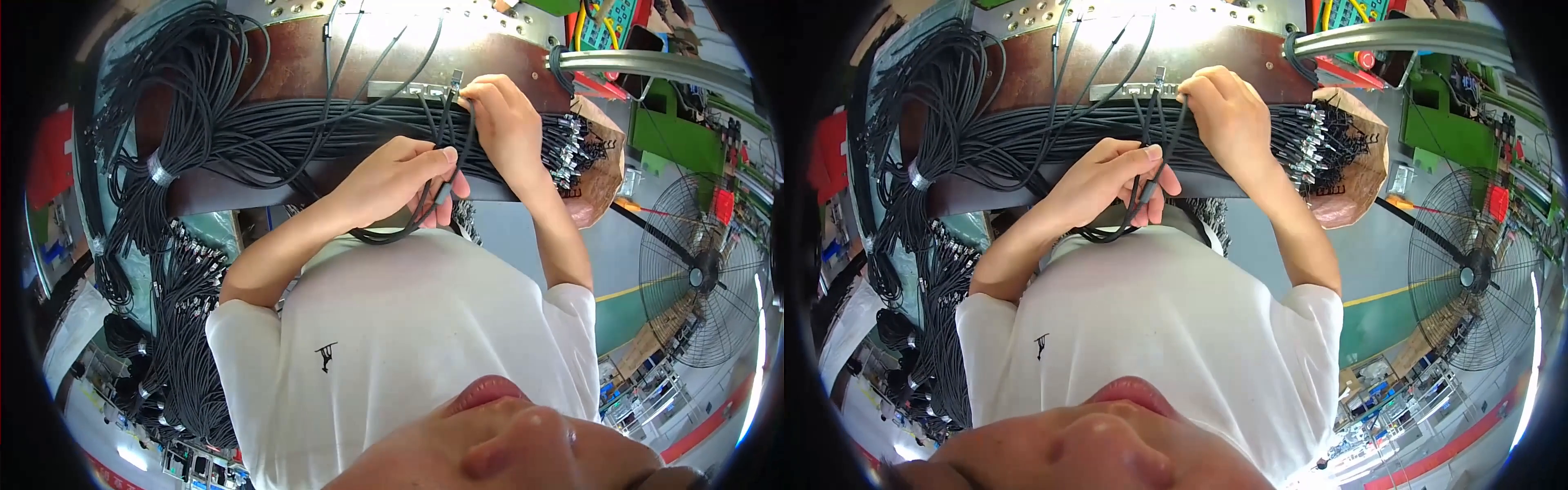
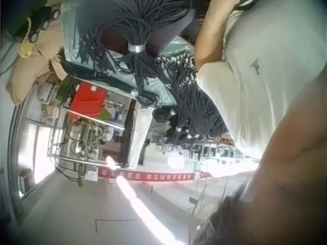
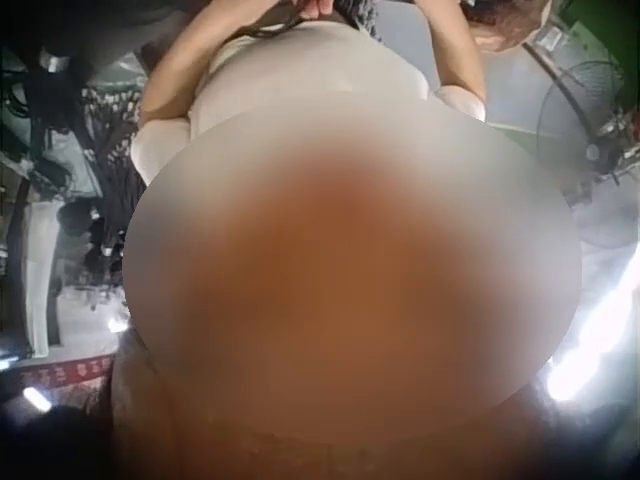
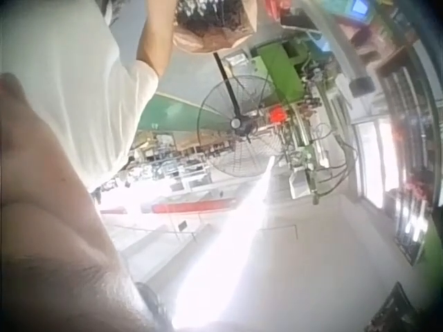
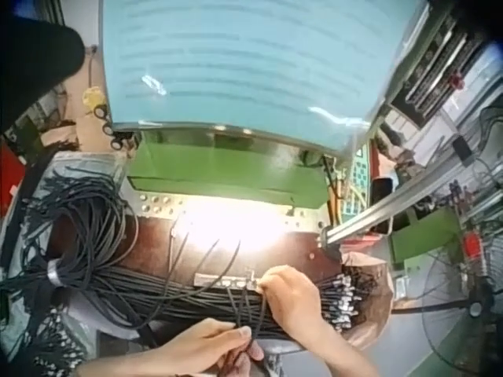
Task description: Organizing and sorting multiple black cables on a workbench in a factory environment.
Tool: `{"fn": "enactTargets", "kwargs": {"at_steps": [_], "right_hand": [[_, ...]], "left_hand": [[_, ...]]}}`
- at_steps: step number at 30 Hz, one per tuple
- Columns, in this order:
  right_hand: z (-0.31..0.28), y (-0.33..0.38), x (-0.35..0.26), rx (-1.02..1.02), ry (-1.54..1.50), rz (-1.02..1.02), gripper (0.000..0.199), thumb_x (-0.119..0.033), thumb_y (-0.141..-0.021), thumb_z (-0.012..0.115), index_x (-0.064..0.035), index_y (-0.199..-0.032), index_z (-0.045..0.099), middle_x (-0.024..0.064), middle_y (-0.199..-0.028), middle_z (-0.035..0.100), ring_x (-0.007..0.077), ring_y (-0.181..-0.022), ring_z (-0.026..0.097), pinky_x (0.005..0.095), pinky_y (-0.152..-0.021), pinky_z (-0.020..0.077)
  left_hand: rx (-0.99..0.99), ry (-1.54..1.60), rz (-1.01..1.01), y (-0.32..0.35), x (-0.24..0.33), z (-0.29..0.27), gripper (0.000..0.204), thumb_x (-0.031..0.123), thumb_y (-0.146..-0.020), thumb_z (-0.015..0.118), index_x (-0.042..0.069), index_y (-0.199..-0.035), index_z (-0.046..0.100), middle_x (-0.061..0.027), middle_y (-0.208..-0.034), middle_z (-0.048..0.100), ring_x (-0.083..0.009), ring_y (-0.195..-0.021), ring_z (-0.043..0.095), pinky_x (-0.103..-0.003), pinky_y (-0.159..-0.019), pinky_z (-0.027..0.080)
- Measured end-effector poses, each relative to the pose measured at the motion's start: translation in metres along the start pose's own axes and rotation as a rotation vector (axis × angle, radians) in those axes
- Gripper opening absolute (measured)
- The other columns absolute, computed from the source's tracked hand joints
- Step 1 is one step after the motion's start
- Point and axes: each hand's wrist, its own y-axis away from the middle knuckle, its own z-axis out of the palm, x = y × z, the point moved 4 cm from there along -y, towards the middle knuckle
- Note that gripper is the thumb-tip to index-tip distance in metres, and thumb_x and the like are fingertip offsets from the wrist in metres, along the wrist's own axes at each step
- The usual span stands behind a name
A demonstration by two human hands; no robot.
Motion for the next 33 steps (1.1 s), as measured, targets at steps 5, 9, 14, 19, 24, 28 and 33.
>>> {"fn": "enactTargets", "kwargs": {"at_steps": [5,9,14,19,24,28,33], "right_hand": [[-0.001,0.004,0.014,-0.04,-0.143,0.087,0.02,0.002,-0.075,0.065,-0.0091,-0.09,0.058,0.0055,-0.086,0.059,0.0272,-0.081,0.062,0.0363,-0.068,0.0509],[-0.003,0.003,0.008,-0.049,-0.04,0.045,0.017,0.002,-0.077,0.065,-0.0073,-0.09,0.059,0.0069,-0.089,0.06,0.0285,-0.082,0.062,0.0357,-0.069,0.0512],[-0.027,-0.008,0.008,-0.073,0.001,-0.08,0.017,0.001,-0.075,0.066,-0.0081,-0.088,0.06,0.0062,-0.089,0.06,0.0261,-0.082,0.062,0.0355,-0.069,0.0511],[-0.047,-0.024,-0.027,-0.23,0.343,-0.474,0.019,-0.003,-0.074,0.068,-0.0085,-0.091,0.062,0.0033,-0.097,0.058,0.0211,-0.083,0.061,0.0337,-0.07,0.0512],[-0.043,0.0,0.014,-0.021,0.004,-0.092,0.022,-0.002,-0.07,0.074,-0.006,-0.088,0.062,0.0079,-0.091,0.066,0.0257,-0.081,0.064,0.0334,-0.071,0.052],[-0.016,0.02,0.025,-0.002,-0.272,0.261,0.014,0.004,-0.076,0.07,0.0009,-0.085,0.06,0.0103,-0.093,0.066,0.0225,-0.082,0.065,0.0308,-0.068,0.0527],[-0.01,0.012,0.031,0.022,-0.202,0.103,0.014,0.009,-0.076,0.067,0.0002,-0.085,0.06,0.0116,-0.091,0.065,0.0228,-0.078,0.066,0.0296,-0.067,0.0539]], "left_hand": [[0.02,-0.017,-0.004,-0.002,0.0,-0.001,0.047,0.034,-0.1,0.042,-0.006,-0.091,0.065,-0.0137,-0.066,0.064,-0.0156,-0.054,0.06,-0.025,-0.049,0.047],[0.0,-0.017,0.007,-0.005,-0.001,0.0,0.047,0.034,-0.1,0.042,-0.006,-0.09,0.065,-0.0144,-0.066,0.065,-0.0154,-0.055,0.061,-0.025,-0.049,0.046],[-0.032,-0.018,-0.072,-0.01,0.001,-0.001,0.044,0.032,-0.099,0.044,-0.005,-0.088,0.065,-0.014,-0.064,0.064,-0.0153,-0.054,0.06,-0.025,-0.048,0.045],[0.192,-0.91,0.249,-0.006,0.026,0.007,0.037,0.027,-0.094,0.05,0.0,-0.074,0.065,-0.007,-0.054,0.06,-0.0195,-0.046,0.057,-0.033,-0.047,0.044],[0.343,-1.332,0.518,0.02,0.052,0.024,0.024,0.024,-0.086,0.063,0.004,-0.072,0.065,-0.0085,-0.052,0.053,-0.0284,-0.049,0.056,-0.039,-0.047,0.043],[0.293,-1.143,0.473,0.018,0.05,0.009,0.023,0.025,-0.088,0.064,0.002,-0.085,0.069,-0.0091,-0.062,0.062,-0.0211,-0.054,0.061,-0.031,-0.051,0.047],[0.352,-0.771,0.316,0.019,0.056,-0.042,0.027,0.021,-0.096,0.056,-0.002,-0.098,0.07,-0.0044,-0.069,0.065,-0.0074,-0.063,0.057,-0.022,-0.058,0.047]]}}
